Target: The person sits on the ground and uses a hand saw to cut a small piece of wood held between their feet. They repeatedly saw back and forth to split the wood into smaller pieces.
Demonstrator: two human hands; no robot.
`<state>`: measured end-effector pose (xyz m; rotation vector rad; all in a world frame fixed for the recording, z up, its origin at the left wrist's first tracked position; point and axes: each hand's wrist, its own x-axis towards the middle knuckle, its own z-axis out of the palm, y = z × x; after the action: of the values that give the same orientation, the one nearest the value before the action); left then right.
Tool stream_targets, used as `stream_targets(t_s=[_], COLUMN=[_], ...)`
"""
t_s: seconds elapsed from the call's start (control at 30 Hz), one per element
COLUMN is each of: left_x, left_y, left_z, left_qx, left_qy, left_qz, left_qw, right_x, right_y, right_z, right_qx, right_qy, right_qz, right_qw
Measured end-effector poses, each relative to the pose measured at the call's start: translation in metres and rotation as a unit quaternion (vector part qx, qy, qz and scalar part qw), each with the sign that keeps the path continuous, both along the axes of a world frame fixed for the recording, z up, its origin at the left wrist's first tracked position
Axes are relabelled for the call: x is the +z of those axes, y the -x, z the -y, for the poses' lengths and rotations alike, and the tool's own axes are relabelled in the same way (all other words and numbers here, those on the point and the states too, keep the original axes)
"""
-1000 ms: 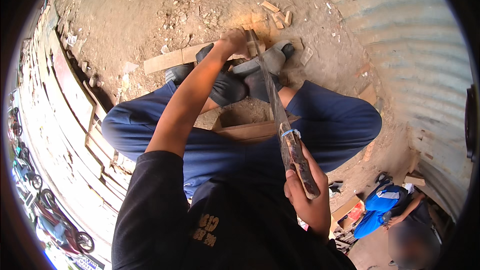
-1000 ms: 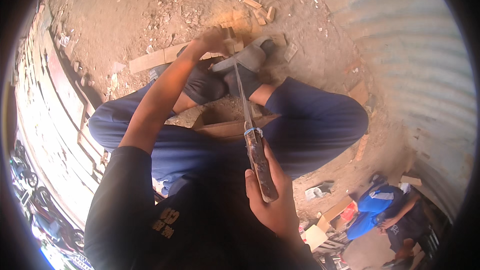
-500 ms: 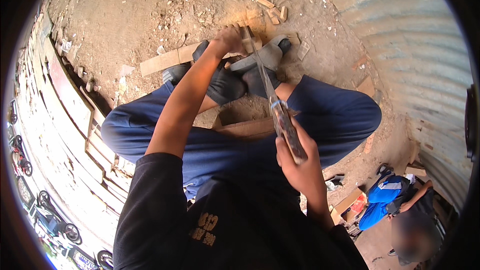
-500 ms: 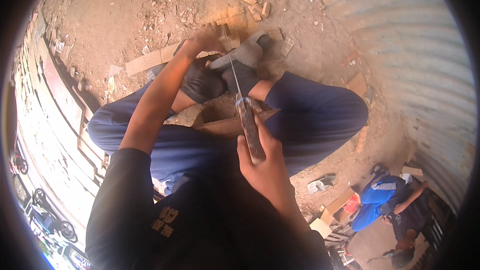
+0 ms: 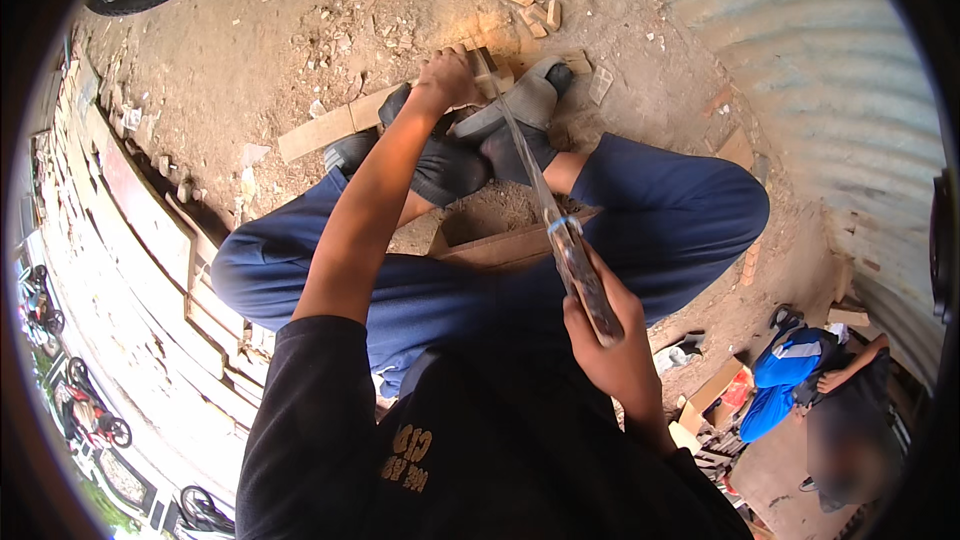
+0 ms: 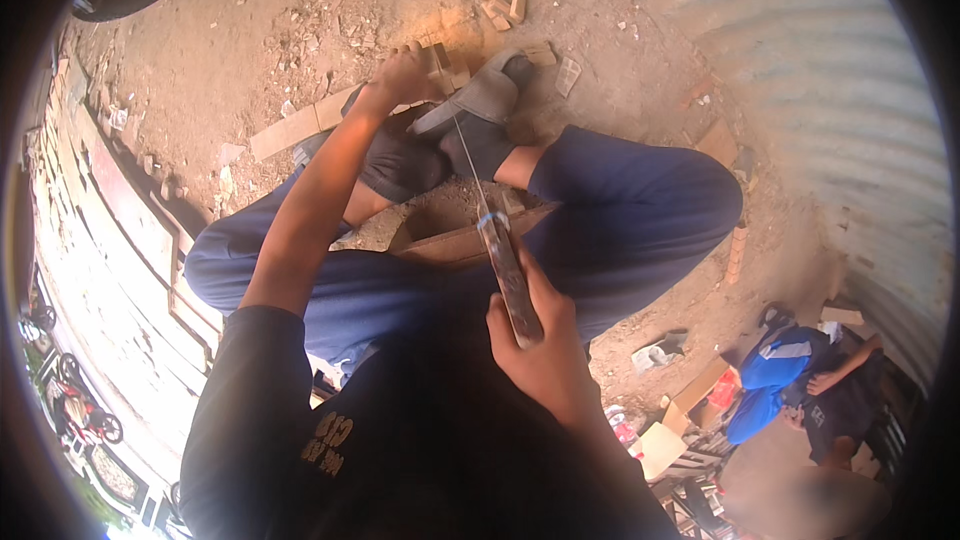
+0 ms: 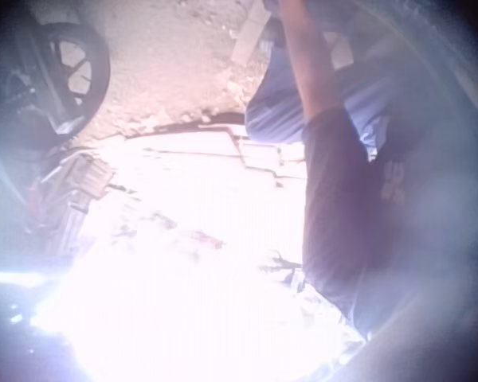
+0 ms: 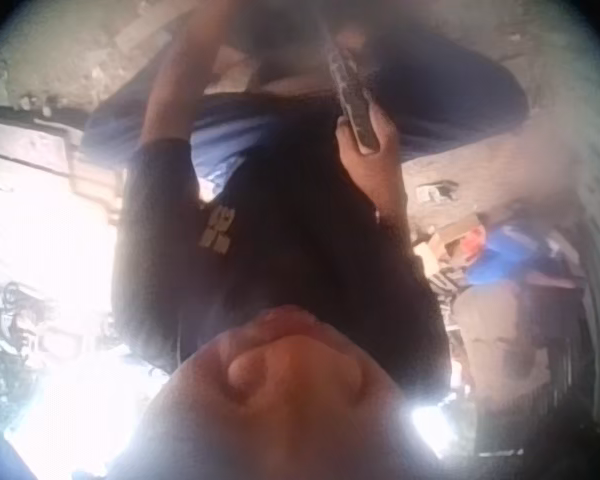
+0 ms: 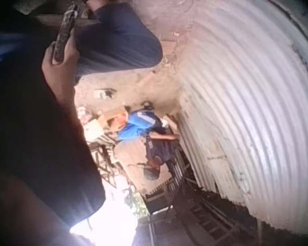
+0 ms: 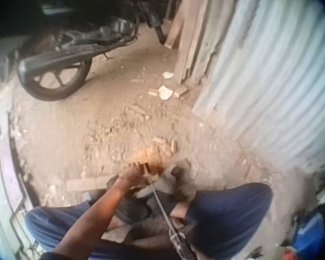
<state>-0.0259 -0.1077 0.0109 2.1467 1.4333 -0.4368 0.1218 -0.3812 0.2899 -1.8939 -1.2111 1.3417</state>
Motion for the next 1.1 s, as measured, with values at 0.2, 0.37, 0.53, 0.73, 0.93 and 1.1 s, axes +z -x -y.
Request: stream_targets(t_s=[0.2, 0.37, 0.53, 0.73, 0.93, 1.1], left_x=[-0.028, -0.039, -0.037, 0.005, -0.028, -0.008], left_y=[0.009, 0.023, 0.001, -0.017, -0.004, -0.013], left_z=[-0.021, -0.033, -0.020, -0.010, -0.012, -0.012], left_qx=[-0.027, 0.121, 0.345, 0.347, 0.294, 0.321], left_qy=[0.078, 0.088, -0.037, -0.028, -0.065, -0.053], left_qz=[0.017, 0.158, 0.089, 0.055, 0.068, 0.081], left_qw=[0.996, 0.976, 0.934, 0.936, 0.951, 0.942], right_x=[-0.011, -0.003, 0.000, 0.014, -0.026, -0.011], right_y=[-0.007, -0.002, -0.005, -0.012, -0.012, -0.015], right_z=[-0.004, 0.003, -0.002, 0.023, -0.012, 0.016], right_qx=[-0.044, -0.034, -0.020, 0.008, -0.019, -0.018], right_qy=[0.084, 0.040, 0.070, -0.019, 0.050, -0.042], right_qz=[-0.028, -0.043, -0.059, 0.004, -0.056, -0.040], right_qw=[0.995, 0.998, 0.996, 1.000, 0.997, 0.998])
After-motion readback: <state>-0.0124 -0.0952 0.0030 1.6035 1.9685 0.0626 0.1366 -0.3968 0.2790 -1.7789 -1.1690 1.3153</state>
